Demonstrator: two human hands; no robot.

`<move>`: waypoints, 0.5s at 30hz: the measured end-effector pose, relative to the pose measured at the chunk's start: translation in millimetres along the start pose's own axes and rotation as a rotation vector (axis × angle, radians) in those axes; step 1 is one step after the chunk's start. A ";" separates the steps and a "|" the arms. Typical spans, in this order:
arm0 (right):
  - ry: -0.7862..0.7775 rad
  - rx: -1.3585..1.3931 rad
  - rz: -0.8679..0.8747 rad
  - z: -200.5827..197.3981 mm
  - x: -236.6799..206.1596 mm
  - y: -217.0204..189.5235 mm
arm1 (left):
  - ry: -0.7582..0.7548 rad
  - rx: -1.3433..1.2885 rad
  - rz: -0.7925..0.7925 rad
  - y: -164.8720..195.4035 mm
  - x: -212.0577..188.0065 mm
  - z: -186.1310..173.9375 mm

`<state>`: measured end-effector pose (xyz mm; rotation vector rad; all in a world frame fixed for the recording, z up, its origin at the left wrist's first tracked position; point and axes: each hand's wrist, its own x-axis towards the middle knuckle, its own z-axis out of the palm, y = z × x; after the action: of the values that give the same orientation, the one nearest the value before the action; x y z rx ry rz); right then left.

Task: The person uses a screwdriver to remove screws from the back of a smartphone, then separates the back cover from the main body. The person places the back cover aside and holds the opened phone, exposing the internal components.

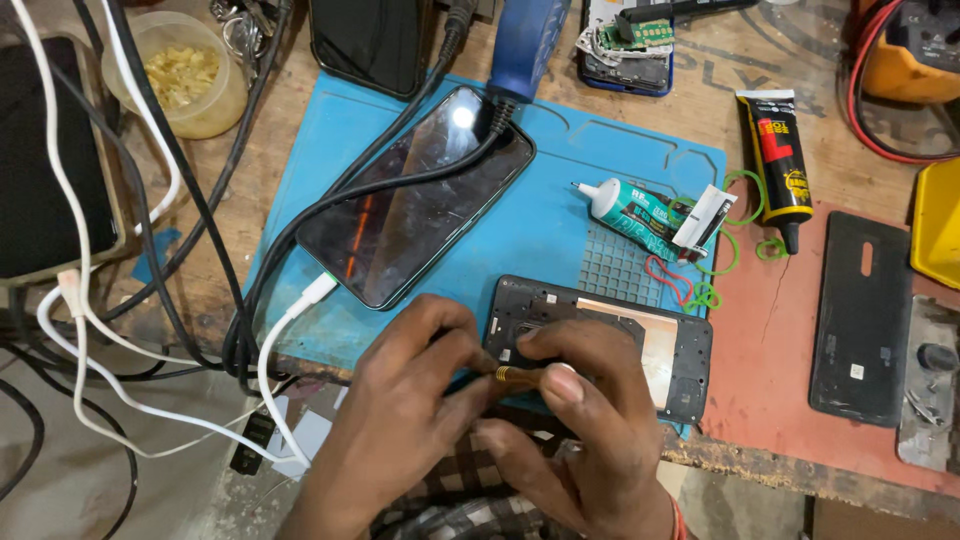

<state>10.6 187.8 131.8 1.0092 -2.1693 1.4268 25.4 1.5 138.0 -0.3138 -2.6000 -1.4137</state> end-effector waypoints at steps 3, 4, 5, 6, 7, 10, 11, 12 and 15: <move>0.051 -0.003 0.044 10.6 -3.4 0.5 | 0.031 -0.002 -0.115 0.8 -0.3 9.3; 0.083 0.034 0.064 15.4 -4.7 0.0 | 0.020 -0.011 -0.111 -0.3 0.5 9.4; 0.112 0.071 0.088 18.0 -6.9 -1.9 | 0.007 -0.023 -0.110 -1.6 0.9 8.3; 0.120 0.142 0.120 20.0 -8.2 -3.4 | -0.007 -0.034 -0.112 -2.7 1.1 6.3; 0.129 0.216 0.146 20.1 -8.6 -2.4 | -0.023 -0.066 -0.081 -3.8 1.4 3.9; 0.111 0.152 0.093 17.0 -8.6 -2.2 | -0.056 -0.112 -0.004 -5.9 0.8 -4.2; 0.102 0.080 0.053 15.7 -7.8 -1.4 | -0.064 -0.102 0.016 -6.6 1.7 -5.4; 0.110 0.074 0.089 14.3 -6.7 -0.1 | -0.074 -0.092 0.035 -6.9 2.2 -5.7; 0.129 0.099 0.155 13.8 -8.4 0.1 | -0.120 -0.119 -0.024 -6.8 2.1 -6.1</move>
<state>17.5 178.5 120.5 0.7712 -2.1410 1.6365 21.8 -7.0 136.4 -0.3952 -2.6258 -1.6093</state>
